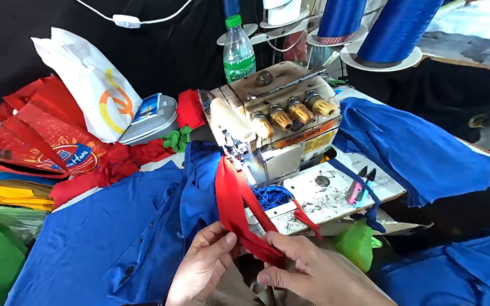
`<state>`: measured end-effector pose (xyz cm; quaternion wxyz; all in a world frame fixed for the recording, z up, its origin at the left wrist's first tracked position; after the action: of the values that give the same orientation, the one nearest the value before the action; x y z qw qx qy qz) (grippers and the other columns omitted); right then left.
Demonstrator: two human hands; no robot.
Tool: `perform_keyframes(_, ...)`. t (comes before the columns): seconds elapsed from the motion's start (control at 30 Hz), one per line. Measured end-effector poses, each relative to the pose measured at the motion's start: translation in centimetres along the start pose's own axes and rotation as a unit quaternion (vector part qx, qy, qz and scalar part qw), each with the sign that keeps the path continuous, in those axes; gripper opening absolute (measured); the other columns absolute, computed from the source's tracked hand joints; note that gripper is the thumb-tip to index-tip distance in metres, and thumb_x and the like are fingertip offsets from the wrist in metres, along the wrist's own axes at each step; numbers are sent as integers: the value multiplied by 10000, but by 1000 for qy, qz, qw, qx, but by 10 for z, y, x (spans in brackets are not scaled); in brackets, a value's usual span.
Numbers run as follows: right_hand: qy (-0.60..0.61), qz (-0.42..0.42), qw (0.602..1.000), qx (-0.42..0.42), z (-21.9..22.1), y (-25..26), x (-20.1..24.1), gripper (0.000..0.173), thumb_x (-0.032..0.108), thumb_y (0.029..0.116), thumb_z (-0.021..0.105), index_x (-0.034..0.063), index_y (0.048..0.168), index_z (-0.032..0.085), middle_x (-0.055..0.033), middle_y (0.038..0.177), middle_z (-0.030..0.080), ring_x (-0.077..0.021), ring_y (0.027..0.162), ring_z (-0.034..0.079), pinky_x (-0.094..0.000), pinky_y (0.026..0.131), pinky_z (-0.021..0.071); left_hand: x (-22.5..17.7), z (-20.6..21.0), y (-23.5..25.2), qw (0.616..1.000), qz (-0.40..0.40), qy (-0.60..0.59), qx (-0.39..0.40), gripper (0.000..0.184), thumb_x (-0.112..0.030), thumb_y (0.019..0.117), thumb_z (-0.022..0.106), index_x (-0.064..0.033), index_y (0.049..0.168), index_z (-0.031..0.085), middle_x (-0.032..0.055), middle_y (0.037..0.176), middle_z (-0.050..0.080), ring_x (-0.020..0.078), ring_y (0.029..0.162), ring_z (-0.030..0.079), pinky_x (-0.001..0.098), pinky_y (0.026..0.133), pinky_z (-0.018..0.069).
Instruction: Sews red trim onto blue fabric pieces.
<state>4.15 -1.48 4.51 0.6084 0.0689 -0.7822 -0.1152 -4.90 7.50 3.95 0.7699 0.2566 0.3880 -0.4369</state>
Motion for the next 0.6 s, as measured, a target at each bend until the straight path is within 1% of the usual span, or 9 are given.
perform_keyframes(0.03, -35, 2, 999, -17, -2, 0, -1, 405, 403, 973, 678, 20, 1094, 625, -55, 796, 647, -57, 682, 603, -217, 611, 508, -2, -3, 0, 999, 14, 14, -37, 158, -126, 935, 713, -98, 1079, 770, 48, 1036, 765, 126, 949, 739, 315, 884, 611)
perform_keyframes(0.07, -74, -2, 997, -33, -3, 0, 0, 421, 414, 968, 677, 23, 1115, 621, -72, 811, 671, -92, 698, 636, -256, 624, 536, -4, -5, 0, 997, 31, 27, -65, 143, -107, 902, 747, -97, 1043, 771, 45, 998, 766, 118, 910, 742, 302, 849, 618)
perform_keyframes(0.13, -132, -26, 989, -64, -5, 1, 2, 414, 406, 984, 650, 19, 1128, 624, -97, 829, 698, -144, 721, 682, -307, 643, 573, -12, -4, 0, 992, 69, 58, -89, 179, -95, 850, 794, -102, 1025, 758, 38, 968, 766, 101, 877, 742, 278, 814, 623)
perform_keyframes(0.17, -147, -35, 986, -74, -6, 1, 3, 409, 407, 993, 635, 19, 1122, 627, -100, 838, 701, -150, 734, 689, -311, 655, 579, -16, -2, -1, 989, 85, 72, -96, 199, -96, 830, 810, -103, 1021, 752, 33, 960, 765, 94, 872, 740, 269, 811, 621)
perform_keyframes(0.27, -171, -65, 978, -105, -8, 1, 4, 394, 426, 1005, 607, 40, 1072, 654, -80, 821, 693, -121, 720, 674, -264, 649, 568, -23, -1, -4, 984, 104, 103, -105, 221, -97, 809, 827, -100, 1014, 744, 26, 961, 762, 83, 885, 733, 261, 833, 611)
perform_keyframes(0.37, -170, -84, 975, -116, -10, 0, 6, 355, 381, 1039, 561, 42, 1029, 666, -76, 780, 682, -119, 683, 662, -253, 620, 550, -20, -4, -4, 984, 96, 94, -115, 219, -92, 811, 825, -96, 1010, 735, 30, 947, 754, 89, 855, 733, 267, 798, 620)
perform_keyframes(0.47, -104, -54, 988, -95, -9, 1, 0, 333, 350, 1047, 558, 39, 1084, 673, -55, 815, 709, -78, 715, 684, -226, 664, 570, -12, -7, -3, 990, 83, 34, -105, 221, -83, 830, 808, -98, 1037, 735, 41, 949, 745, 113, 829, 735, 290, 760, 631)
perform_keyframes(0.53, -59, -39, 994, -80, -8, 2, -3, 326, 345, 1047, 560, 40, 1058, 675, -27, 805, 712, -26, 709, 666, -175, 663, 547, -6, -6, -2, 994, 77, -6, -82, 195, -103, 872, 772, -108, 1065, 746, 38, 976, 744, 121, 874, 732, 302, 814, 621)
perform_keyframes(0.6, -36, -62, 994, -80, -9, 3, -1, 319, 319, 1046, 565, 24, 999, 678, -35, 814, 712, -2, 739, 651, -136, 687, 516, -2, -7, -2, 994, 67, -23, -83, 181, -108, 882, 762, -106, 1063, 749, 44, 991, 749, 137, 915, 734, 319, 869, 611)
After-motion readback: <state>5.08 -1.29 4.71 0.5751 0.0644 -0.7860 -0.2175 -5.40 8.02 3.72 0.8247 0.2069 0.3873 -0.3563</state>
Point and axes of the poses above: each hand's wrist, its own y-axis towards the middle knuckle, its own z-axis out of the palm, x = y × z, the point moved 10 cm from there along y, towards the middle knuckle
